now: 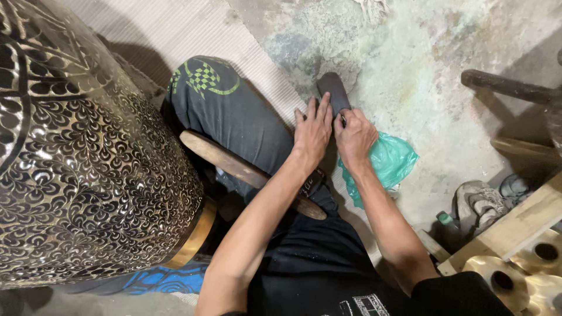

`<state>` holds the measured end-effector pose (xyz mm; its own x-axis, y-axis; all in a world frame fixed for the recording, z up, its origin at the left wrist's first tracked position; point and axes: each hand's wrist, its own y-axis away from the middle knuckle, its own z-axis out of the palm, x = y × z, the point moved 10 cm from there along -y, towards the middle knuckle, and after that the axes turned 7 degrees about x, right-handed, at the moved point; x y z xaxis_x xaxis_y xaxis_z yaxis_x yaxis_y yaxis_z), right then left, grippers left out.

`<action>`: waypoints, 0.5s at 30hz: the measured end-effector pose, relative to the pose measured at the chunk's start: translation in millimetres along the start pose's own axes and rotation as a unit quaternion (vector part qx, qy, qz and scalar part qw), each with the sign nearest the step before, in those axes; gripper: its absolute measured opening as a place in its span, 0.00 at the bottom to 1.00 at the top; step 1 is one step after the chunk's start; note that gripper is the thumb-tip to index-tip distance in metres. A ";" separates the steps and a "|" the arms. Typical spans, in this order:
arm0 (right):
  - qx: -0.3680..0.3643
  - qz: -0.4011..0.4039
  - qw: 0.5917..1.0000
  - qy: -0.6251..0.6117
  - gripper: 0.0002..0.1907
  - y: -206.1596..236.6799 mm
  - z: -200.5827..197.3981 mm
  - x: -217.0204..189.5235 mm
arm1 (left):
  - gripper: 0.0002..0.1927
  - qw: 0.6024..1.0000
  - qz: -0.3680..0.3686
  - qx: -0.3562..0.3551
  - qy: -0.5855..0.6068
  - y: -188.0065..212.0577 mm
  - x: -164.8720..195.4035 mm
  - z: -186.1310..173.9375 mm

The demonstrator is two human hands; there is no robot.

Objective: The person sits on the floor with a large brass lamp across their lap, holds a steel punch against the lamp's patterned surface, and strikes it with a wooden mallet to chase the decorative design. Midway they grind the punch on a rectangular stone, then resume hammering the lamp surface.

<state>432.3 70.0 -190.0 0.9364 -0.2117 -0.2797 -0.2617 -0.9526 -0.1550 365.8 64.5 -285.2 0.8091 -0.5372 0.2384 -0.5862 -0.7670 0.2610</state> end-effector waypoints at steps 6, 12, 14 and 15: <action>-0.021 -0.004 0.999 0.029 0.06 16.4 -3.8 6.5 | 0.41 0.998 -0.033 -0.002 0.049 -2.7 -8.2 6.1; -0.013 -0.014 1.000 0.016 0.05 -5.7 5.5 -7.0 | 0.44 0.997 -0.044 -0.029 0.054 2.9 -12.4 7.4; 0.014 -0.030 0.999 -0.006 0.05 -14.1 1.4 -11.5 | 0.46 0.997 -0.041 -0.023 0.057 0.3 -15.1 5.8; 0.009 -0.029 1.000 -0.002 0.05 -14.1 1.7 -11.2 | 0.47 0.997 -0.042 -0.025 0.064 0.4 -17.3 6.3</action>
<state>425.1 86.2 -186.3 0.9491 -0.1554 -0.2739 -0.2113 -0.9592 -0.1878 351.8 71.3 -295.1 0.8456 -0.4199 0.3296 -0.5200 -0.7875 0.3308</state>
